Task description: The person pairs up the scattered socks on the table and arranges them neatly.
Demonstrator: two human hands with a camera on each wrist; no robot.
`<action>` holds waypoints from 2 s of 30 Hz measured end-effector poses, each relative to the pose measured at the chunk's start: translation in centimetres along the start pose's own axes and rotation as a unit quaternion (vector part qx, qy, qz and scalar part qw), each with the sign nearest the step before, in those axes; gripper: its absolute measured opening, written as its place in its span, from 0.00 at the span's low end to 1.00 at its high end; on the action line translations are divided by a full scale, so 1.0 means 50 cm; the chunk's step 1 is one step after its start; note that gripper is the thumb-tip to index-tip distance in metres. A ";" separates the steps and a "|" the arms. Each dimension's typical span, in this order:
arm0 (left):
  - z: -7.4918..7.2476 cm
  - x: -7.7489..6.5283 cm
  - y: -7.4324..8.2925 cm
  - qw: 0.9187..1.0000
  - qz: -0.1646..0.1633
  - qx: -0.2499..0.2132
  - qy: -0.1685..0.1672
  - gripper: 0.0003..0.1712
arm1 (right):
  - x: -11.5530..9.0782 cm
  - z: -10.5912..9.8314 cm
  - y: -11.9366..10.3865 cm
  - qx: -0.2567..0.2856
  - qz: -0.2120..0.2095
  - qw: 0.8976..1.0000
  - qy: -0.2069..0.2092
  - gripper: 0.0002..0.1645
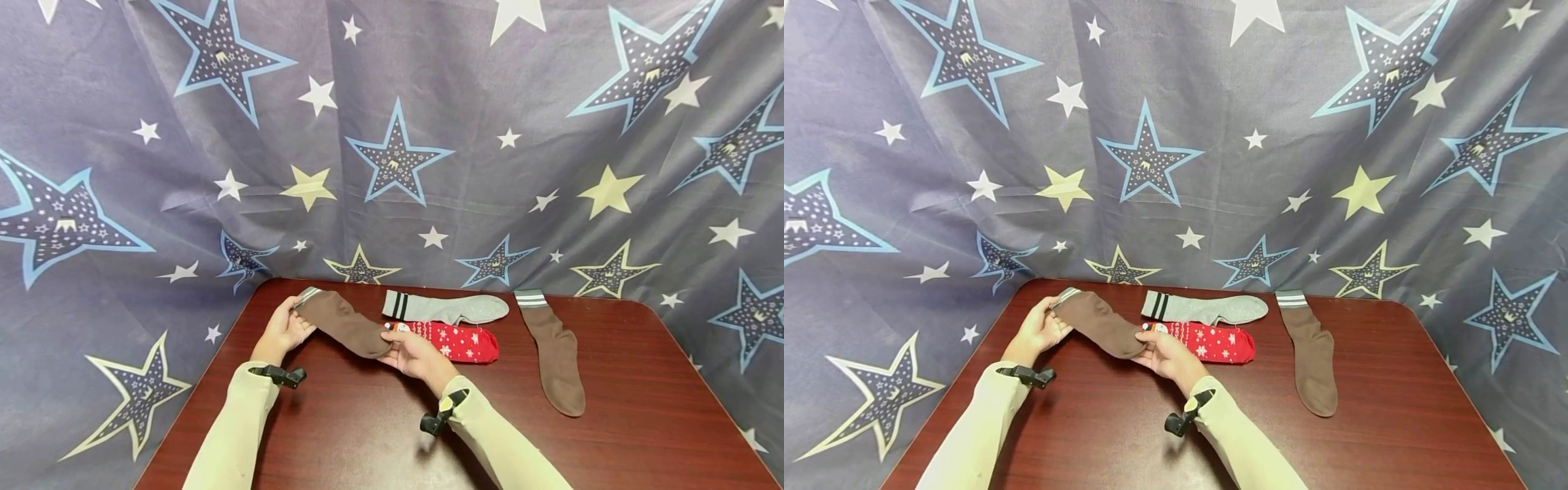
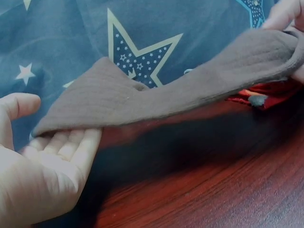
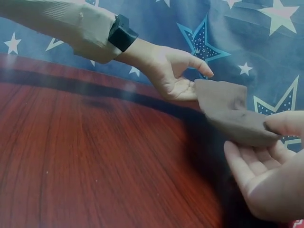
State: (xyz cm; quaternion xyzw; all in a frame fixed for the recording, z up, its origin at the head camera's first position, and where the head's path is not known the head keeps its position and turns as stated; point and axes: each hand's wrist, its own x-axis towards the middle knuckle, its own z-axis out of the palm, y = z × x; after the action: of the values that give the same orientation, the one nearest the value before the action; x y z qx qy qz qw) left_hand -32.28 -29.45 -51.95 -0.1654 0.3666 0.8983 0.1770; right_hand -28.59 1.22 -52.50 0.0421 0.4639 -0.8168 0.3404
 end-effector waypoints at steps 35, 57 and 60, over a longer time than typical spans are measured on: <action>-0.024 -0.022 -0.018 0.997 0.014 0.019 -0.074 0.26 | -0.020 -0.048 -0.052 0.044 -0.042 0.997 -0.047 0.26; -0.001 -0.023 -0.022 0.988 0.002 0.053 -0.143 0.25 | -0.045 -0.106 -0.080 -0.017 -0.043 0.996 -0.076 0.23; 0.005 -0.022 -0.024 0.986 0.005 0.070 -0.152 0.24 | -0.049 -0.110 -0.086 -0.015 -0.040 0.996 -0.079 0.22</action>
State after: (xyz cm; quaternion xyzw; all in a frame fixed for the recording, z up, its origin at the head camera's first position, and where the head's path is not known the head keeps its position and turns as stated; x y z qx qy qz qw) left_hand -30.83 -28.70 -52.05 -0.0127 0.3983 0.8860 0.2372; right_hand -30.63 8.28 -51.51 -0.0468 0.4493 -0.8232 0.3441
